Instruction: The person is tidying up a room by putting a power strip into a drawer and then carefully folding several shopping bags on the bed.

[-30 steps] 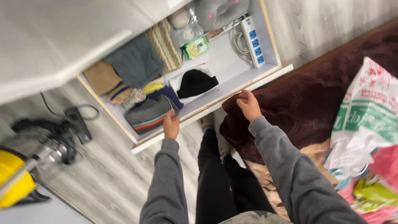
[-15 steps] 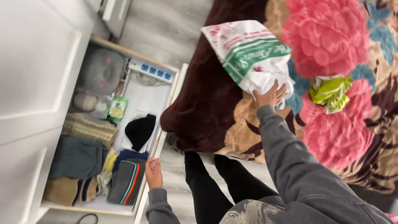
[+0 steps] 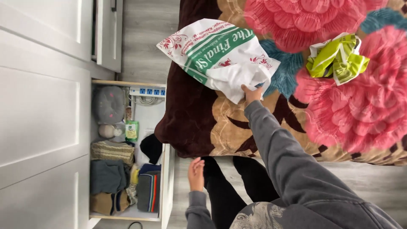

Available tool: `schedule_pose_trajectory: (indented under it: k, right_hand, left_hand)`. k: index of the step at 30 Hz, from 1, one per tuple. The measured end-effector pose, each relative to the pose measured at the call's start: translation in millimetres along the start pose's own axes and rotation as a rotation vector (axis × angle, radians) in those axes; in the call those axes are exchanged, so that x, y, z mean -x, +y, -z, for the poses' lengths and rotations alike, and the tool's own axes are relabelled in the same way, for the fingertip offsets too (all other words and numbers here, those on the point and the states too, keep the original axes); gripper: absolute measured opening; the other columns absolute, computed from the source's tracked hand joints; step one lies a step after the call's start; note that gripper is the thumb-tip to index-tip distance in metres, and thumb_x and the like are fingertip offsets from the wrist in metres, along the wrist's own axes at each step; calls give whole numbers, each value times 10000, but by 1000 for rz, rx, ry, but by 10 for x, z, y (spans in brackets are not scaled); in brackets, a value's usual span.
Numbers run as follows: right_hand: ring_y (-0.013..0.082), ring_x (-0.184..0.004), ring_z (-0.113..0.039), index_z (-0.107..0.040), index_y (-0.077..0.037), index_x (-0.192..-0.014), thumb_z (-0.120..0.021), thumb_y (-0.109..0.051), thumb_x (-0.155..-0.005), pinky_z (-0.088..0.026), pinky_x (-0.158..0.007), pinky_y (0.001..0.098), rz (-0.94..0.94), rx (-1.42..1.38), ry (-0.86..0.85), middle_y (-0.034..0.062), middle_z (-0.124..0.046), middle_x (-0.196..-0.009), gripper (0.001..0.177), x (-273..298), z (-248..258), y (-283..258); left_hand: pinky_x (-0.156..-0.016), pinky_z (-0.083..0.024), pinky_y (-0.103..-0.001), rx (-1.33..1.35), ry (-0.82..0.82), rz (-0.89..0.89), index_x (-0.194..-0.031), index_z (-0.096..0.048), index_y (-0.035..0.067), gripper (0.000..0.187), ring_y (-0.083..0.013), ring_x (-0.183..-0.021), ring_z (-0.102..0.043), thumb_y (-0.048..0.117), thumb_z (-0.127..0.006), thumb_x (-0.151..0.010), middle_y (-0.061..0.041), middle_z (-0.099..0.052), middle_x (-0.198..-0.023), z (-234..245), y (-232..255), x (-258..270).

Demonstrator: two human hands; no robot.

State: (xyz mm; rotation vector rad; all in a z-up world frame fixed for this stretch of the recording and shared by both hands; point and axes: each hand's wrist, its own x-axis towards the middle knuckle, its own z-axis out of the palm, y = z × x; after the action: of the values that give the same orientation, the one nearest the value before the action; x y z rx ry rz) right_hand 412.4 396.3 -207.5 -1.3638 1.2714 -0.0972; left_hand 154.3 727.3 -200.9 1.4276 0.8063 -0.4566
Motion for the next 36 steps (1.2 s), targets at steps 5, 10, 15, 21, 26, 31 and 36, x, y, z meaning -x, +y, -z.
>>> schedule_pose_trajectory:
  k: [5,10,15,21,26,31,36]
  right_hand:
    - [211,-882,-465,-501,-69,-1069,-664,-298,-978,-382,-748,396,440,170,-161,67,-489,-986,295,43,247,-211]
    - [246,-776,-583,-550,-88,-1003,-581,-310,-1036,-400,-658,377,823,350,-272,75,-586,-881,227,1011,950,-673]
    - [264,-723,-650,-721,-168,-1233,-644,-74,-889,-545,-678,396,1464,447,-413,45,-630,-843,365,1861,1638,-914]
    - [258,-734,-622,-709,-129,-1276,-586,-16,-911,-528,-644,373,1720,396,-494,69,-589,-838,402,2500,2264,-1455]
    - [320,-978,-673,-771,-167,-1141,-523,-94,-968,-540,-813,433,1896,406,-481,118,-643,-969,311,2090,2897,-1709]
    - [293,-1096,-683,-788,-166,-1008,-536,-176,-1020,-464,-880,376,1985,400,-443,86,-637,-981,252,2553,3663,-2442]
    - [264,-1078,-699,-791,-171,-1059,-615,-76,-969,-396,-947,400,1814,415,-302,52,-604,-918,219,2880,4325,-2715]
  left_hand:
    - [-1041,-537,-355,-14,-57,22,-1280,-664,86,345,-227,-1162,-705,202,-576,-968,-123,-745,-1231,-531,406,535]
    - [-1048,-515,-322,36,-79,-198,-1189,-680,75,231,-165,-1040,-668,139,-562,-1001,-63,-717,-1066,-962,1156,1076]
    - [-1136,-394,-482,-347,-174,-710,-1552,-400,152,673,-311,-1381,-475,96,-652,-930,-108,-467,-1529,-1272,2269,1663]
    - [-1174,-320,-610,-613,-279,-1098,-1568,-337,21,766,-448,-1473,-310,-103,-412,-817,-241,-270,-1631,-1461,2750,1866]
    - [-1196,-306,-506,-449,-219,-1047,-1613,-241,121,817,-339,-1497,-287,-109,-483,-867,-122,-236,-1655,-1205,2924,1752]
    - [-1230,-123,-637,-452,-468,-1024,-1676,-15,205,996,-459,-1550,-12,123,-676,-935,-152,5,-1724,-1263,3418,1582]
    - [-1063,-349,-511,-405,-868,-925,-1428,-425,113,647,-312,-1253,-389,153,-766,-880,-119,-409,-1394,-1717,3641,1493]
